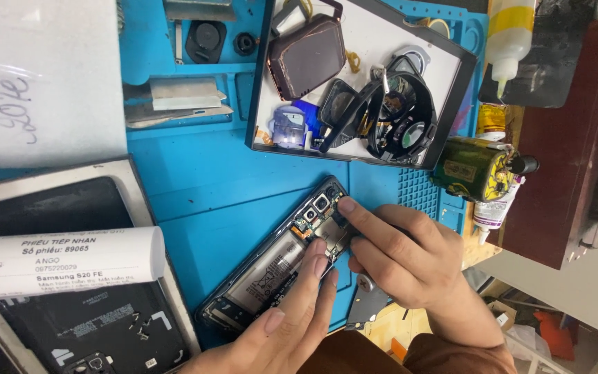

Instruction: Disassembling and repairing internal components of a smartphone on a repair mat using various tools.

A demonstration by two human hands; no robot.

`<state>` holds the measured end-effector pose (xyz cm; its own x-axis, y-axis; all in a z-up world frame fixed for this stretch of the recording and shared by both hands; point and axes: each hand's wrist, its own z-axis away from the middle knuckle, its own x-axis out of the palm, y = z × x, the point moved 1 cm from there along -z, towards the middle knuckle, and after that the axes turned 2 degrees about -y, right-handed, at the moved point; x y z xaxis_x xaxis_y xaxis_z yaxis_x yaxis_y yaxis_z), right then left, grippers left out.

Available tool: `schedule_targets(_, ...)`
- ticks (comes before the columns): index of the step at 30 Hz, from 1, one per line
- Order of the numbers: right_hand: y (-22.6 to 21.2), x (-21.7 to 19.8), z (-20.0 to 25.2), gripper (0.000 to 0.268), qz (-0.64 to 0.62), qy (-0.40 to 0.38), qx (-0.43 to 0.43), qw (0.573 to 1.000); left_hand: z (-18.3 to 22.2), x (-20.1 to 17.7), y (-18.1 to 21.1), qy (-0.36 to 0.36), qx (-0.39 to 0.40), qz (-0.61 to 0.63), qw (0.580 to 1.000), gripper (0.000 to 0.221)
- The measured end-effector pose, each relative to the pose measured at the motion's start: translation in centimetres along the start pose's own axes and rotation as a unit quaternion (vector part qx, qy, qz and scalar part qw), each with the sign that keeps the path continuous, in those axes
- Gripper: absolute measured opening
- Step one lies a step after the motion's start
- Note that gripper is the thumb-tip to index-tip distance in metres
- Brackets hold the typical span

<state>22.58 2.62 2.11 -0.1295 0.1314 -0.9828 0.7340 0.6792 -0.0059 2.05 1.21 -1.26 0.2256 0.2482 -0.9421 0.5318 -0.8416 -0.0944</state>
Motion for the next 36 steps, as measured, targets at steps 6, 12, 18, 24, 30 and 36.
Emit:
schedule_targets(6,-0.1,-0.2,0.1,0.020,-0.061,0.008,0.043,0.997,0.2,0.2,0.5,-0.014,0.008,0.008,1.000,0.049)
schedule_targets(12,-0.2,-0.1,0.2,0.016,-0.065,0.006,0.047,0.997,0.3,0.5,0.9,0.002,-0.013,0.021,1.000,0.045)
schedule_targets(18,-0.4,0.0,0.3,0.021,-0.038,-0.007,0.039,0.999,0.2,0.3,0.2,0.012,0.001,0.012,1.000,0.045)
schedule_targets(24,-0.4,0.2,0.3,0.020,-0.033,-0.005,0.040,0.999,0.2,0.3,0.2,0.015,0.007,0.011,1.000,0.044)
schedule_targets(30,-0.4,0.4,0.2,0.021,-0.020,-0.003,0.039,0.999,0.2,0.2,0.1,0.016,0.003,0.005,1.000,0.044)
schedule_targets(36,-0.4,0.4,0.2,0.018,0.000,-0.005,0.029,1.000,0.1,0.3,0.4,0.018,-0.009,0.013,1.000,0.042)
